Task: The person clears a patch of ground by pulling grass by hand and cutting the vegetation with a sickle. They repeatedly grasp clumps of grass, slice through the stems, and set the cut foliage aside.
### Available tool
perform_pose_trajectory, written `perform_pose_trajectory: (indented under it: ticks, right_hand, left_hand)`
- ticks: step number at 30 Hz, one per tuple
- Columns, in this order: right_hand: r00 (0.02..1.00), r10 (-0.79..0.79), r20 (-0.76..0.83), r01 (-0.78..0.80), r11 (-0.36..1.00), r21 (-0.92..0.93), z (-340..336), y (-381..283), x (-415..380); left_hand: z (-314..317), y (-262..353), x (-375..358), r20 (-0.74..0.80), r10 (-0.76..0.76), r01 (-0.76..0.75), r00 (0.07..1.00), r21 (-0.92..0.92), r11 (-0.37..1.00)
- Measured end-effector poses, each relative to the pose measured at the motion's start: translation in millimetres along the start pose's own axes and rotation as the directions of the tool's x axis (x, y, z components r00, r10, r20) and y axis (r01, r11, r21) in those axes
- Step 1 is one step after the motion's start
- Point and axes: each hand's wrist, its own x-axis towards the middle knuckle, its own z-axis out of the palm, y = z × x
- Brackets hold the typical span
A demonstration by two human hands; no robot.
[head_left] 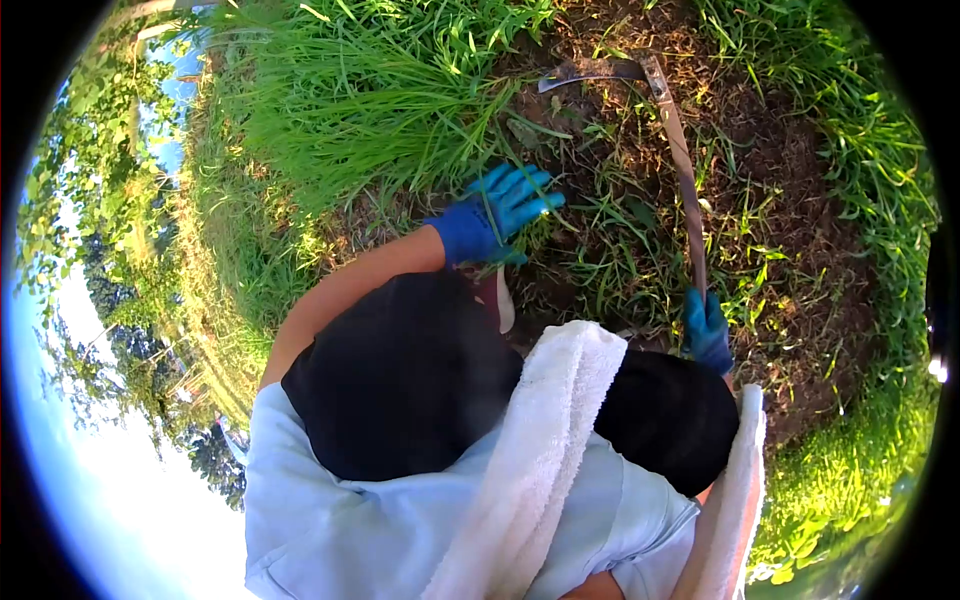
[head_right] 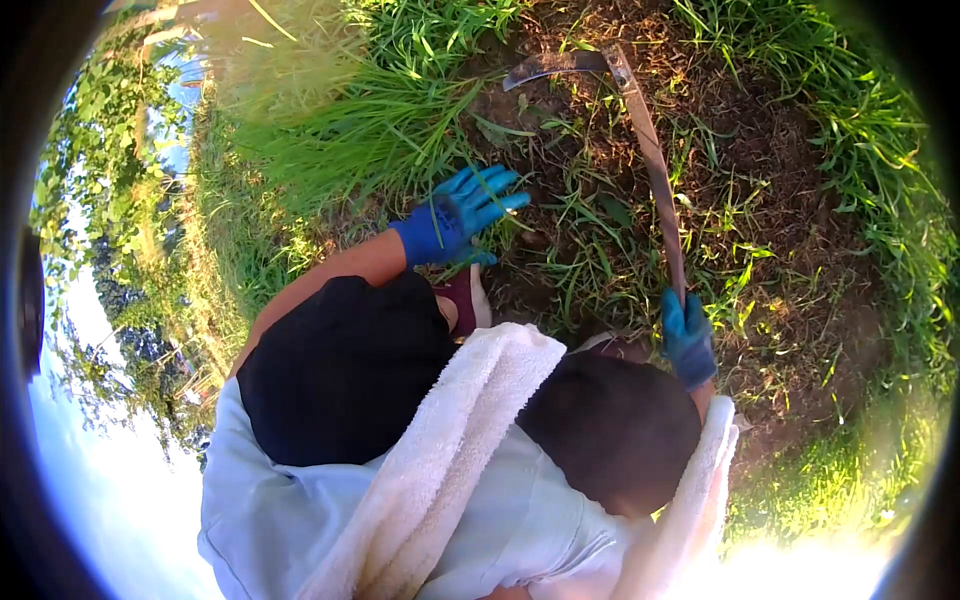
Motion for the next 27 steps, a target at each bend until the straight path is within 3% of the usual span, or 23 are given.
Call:
perform_pose_trajectory:
  ticks: [1, 3, 4, 5, 6, 7, 8, 9, 11, 12, 13, 14, 16, 17, 18, 20, 22, 23, 24, 25, 27]
  right_hand:
    - [1.0, 0.0, -0.01, 0.0, 1.0, 0.003, 2.1, 7.6, 0.2]
    - [0.994, -0.107, -0.015, 0.107, 0.994, -0.012, 8.0, 20.6, 2.8]
    - [0.993, -0.113, -0.026, 0.113, 0.994, -0.005, 9.4, 20.0, 1.0]
    - [0.993, -0.118, -0.014, 0.118, 0.993, -0.001, 12.6, 20.2, -2.0]
    - [0.992, -0.123, -0.001, 0.123, 0.992, 0.003, 16.5, 16.8, -5.4]
    - [0.992, -0.129, -0.006, 0.129, 0.992, 0.007, 20.3, 13.5, -5.6]
    - [0.991, -0.133, -0.013, 0.133, 0.991, 0.016, 24.3, 16.3, -5.7]
    - [0.996, -0.094, -0.003, 0.094, 0.995, 0.029, 27.6, 21.5, -5.0]
    - [0.998, -0.065, 0.007, 0.065, 0.998, 0.015, 26.8, 11.6, -3.7]
    - [0.999, -0.054, 0.005, 0.054, 0.998, 0.014, 27.9, 12.9, -1.1]
    - [0.996, -0.08, -0.028, 0.081, 0.997, 0.008, 33.1, 14.1, 2.6]
    - [0.99, -0.125, -0.066, 0.124, 0.992, -0.012, 30.9, 8.5, 10.3]
    - [0.983, -0.15, -0.105, 0.146, 0.988, -0.046, 37.9, -13.9, 19.3]
    - [0.976, -0.206, -0.066, 0.203, 0.978, -0.059, 42.2, -19.2, 28.2]
    - [0.963, -0.267, -0.026, 0.264, 0.961, -0.077, 44.0, -25.4, 40.4]
    - [0.969, -0.248, 0.015, 0.247, 0.953, -0.177, 47.2, -32.4, 55.1]
    - [0.965, -0.257, 0.058, 0.261, 0.902, -0.344, 50.9, -44.9, 48.4]
    - [0.969, -0.232, 0.081, 0.245, 0.904, -0.349, 51.3, -59.5, 36.6]
    - [0.972, -0.224, 0.074, 0.236, 0.908, -0.347, 55.7, -63.2, 35.5]
    - [0.977, -0.205, 0.054, 0.21, 0.897, -0.388, 58.9, -66.2, 35.7]
    - [0.98, -0.199, 0.019, 0.189, 0.888, -0.42, 62.1, -74.1, 28.7]
  left_hand:
    - [21.5, -0.7, 7.0, -0.005, 0.009, -0.009, 1.0, -0.001, 1.0]
    - [58.0, -0.2, 12.7, 0.124, 0.171, -0.111, 0.977, -0.388, 0.915]
    - [59.3, 0.6, 14.3, 0.121, 0.182, -0.123, 0.976, -0.381, 0.916]
    - [60.3, 5.8, 12.4, 0.311, -0.142, 0.321, 0.94, -0.658, 0.681]
    - [56.8, 9.4, 14.5, 0.576, -0.335, 0.656, 0.746, -0.723, 0.217]
    - [64.3, 5.2, 21.0, 0.376, -0.578, 0.427, 0.725, -0.903, -0.052]
    - [64.4, 3.8, 18.4, 0.372, -0.573, 0.427, 0.73, -0.903, -0.042]
    - [43.6, 11.7, 19.0, 0.507, -0.634, 0.52, 0.584, -0.833, -0.187]
    - [25.0, 29.1, 24.4, 0.745, -0.595, 0.613, 0.301, -0.629, -0.478]
    - [24.6, 29.7, 28.8, 0.752, -0.587, 0.616, 0.3, -0.622, -0.483]
    - [22.0, 26.5, 32.0, 0.601, -0.62, 0.668, 0.505, -0.726, -0.16]
    - [19.2, 20.1, 43.9, 0.423, -0.568, 0.608, 0.706, -0.773, 0.18]
    - [-18.9, -1.4, 85.4, 0.138, -0.548, 0.463, 0.825, -0.72, 0.517]
    - [-36.3, -15.3, 97.1, 0.032, -0.435, 0.411, 0.9, -0.399, 0.82]
    - [-47.7, -31.4, 105.9, -0.02, -0.29, 0.29, 0.957, 0.002, 0.957]
    - [-9.3, -84.9, 98.6, -0.125, -0.318, 0.342, 0.94, 0.358, 0.869]
    - [5.9, -128.0, 81.5, -0.332, -0.226, 0.374, 0.916, 0.501, 0.78]
    - [-1.8, -133.4, 78.5, -0.328, -0.221, 0.367, 0.918, 0.498, 0.785]
    - [-14.1, -135.9, 79.8, -0.025, -0.417, 0.372, 0.909, 0.502, 0.781]
    - [-20.3, -135.5, 82.8, 0.281, -0.559, 0.375, 0.78, 0.507, 0.777]
    - [-19.7, -134.6, 84.6, 0.299, -0.56, 0.416, 0.772, 0.429, 0.802]
